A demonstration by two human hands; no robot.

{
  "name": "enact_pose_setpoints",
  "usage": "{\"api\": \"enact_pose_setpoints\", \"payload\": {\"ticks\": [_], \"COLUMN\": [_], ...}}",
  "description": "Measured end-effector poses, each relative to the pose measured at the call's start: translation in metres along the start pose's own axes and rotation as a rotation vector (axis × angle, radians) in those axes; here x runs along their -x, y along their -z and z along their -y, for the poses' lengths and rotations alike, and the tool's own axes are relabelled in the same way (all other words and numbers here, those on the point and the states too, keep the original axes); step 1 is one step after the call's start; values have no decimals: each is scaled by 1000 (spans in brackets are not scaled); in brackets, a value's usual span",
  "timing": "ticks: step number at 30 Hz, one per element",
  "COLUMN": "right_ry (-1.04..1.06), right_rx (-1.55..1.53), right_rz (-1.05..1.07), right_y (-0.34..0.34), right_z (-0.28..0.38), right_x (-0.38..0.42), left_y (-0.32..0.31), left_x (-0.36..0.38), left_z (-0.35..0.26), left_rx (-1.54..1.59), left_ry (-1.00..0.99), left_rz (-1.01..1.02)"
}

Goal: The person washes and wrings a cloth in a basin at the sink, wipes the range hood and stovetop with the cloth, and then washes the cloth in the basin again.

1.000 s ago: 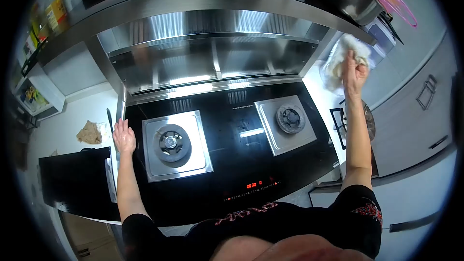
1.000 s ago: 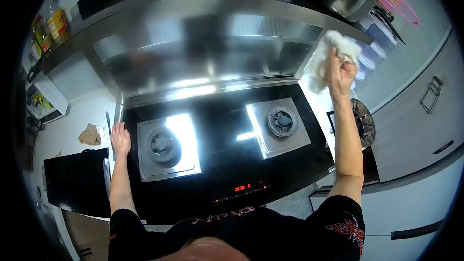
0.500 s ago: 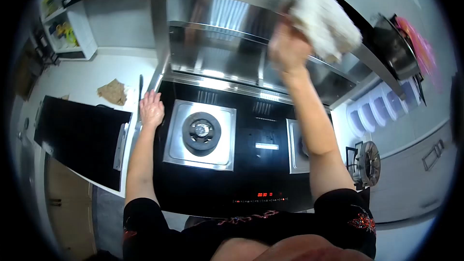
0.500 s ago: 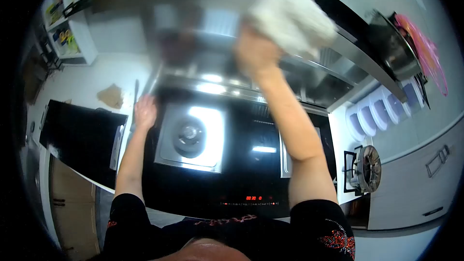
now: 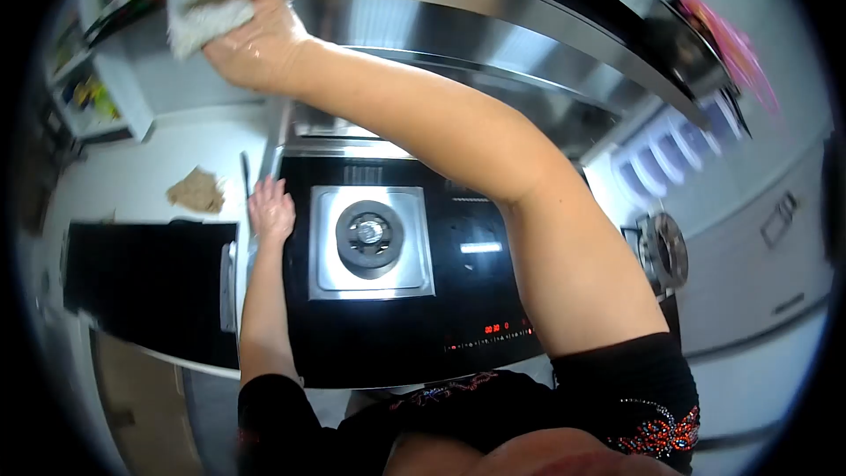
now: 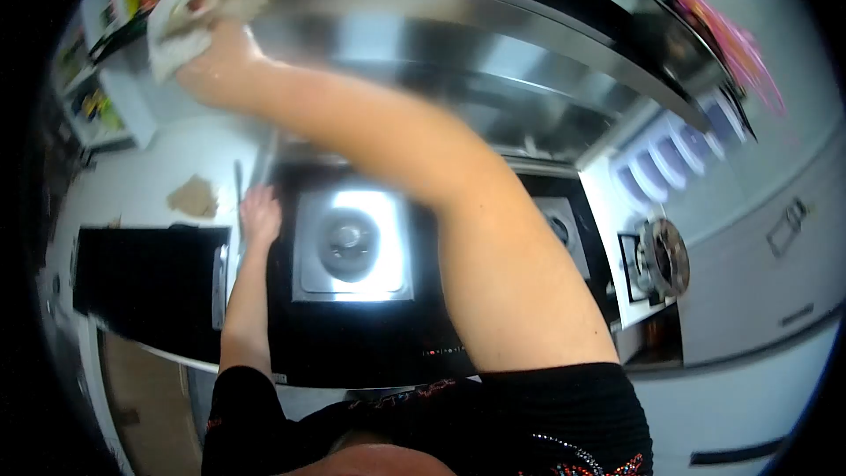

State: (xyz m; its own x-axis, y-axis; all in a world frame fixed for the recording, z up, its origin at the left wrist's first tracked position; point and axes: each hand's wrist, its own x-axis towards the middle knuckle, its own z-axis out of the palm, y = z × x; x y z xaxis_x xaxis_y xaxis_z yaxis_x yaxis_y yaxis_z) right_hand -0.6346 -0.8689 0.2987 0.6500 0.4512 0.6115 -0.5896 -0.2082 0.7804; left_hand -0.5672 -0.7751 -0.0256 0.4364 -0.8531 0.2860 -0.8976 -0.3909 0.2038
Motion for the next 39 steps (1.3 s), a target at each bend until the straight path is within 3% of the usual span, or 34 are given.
{"api": "enact_pose_setpoints", "payload": {"ticks": [1,3,5,8,9,10,11,12,13,16,17,18,21,22,25,26,29,31,33,34,36,38,39], "right_ry": [54,115,100,-49,-248,-102,-159,-209,-235,-303,-460,-560,-628,-790,-929,-791,-1145,-1306,-1064,-556,-410,-441,-326], "right_rx": [186,179,-173,-187,-566,-243,-348,-109,-74,98,84,-141,45,1,121,270,183,-245,-426,-117,-120,7,-58], "right_rz": [-34,201,324,392,415,375,328,482,478,339,586,370,452,361,381,390,627,393,424,610,638,1131,1154], "right_y": [8,30,52,83,86,92,97,98,110,146,157,164,195,198,205,208,223,202,174,159,110,75,68], "right_z": [-17,-46,-84,-147,-167,-185,-205,-216,-234,-289,-302,-325,-387,-400,-420,-415,-408,-379,-366,-370,-392,-402,-401], "right_x": [17,60,110,178,209,242,276,315,331,367,392,442,532,544,567,557,582,601,600,571,588,600,605], "left_y": [-3,0,6,0,-1,-2,-3,-3,-2,-6,-7,-8,-6,-4,-7,-7,-7,-9,-10,-9,-7,-7,-7], "left_x": [-1,1,1,1,0,0,0,-1,-1,-3,-3,-4,-3,-4,-6,-6,-7,-7,-7,-6,-6,-5,-6], "left_z": [2,-1,-5,-2,-2,-2,-2,-2,-2,-3,-3,-3,-7,-9,-6,-6,-4,-1,3,2,-2,-5,-4], "left_rx": [3,-1,-16,-52,-61,-72,-78,-86,-97,-136,-152,-174,-204,-207,-207,-204,-188,-178,-134,-131,-129,-143,-157], "left_ry": [-14,-31,-36,-55,-58,-63,-66,-69,-84,-87,-91,-93,-110,-111,-132,-139,-151,-177,-240,-238,-238,-211,-204], "left_rz": [-19,-18,-6,-30,-30,-27,-34,-37,-33,-27,-29,-19,-24,-21,-35,-39,-41,-67,-105,-111,-124,-111,-107]}}
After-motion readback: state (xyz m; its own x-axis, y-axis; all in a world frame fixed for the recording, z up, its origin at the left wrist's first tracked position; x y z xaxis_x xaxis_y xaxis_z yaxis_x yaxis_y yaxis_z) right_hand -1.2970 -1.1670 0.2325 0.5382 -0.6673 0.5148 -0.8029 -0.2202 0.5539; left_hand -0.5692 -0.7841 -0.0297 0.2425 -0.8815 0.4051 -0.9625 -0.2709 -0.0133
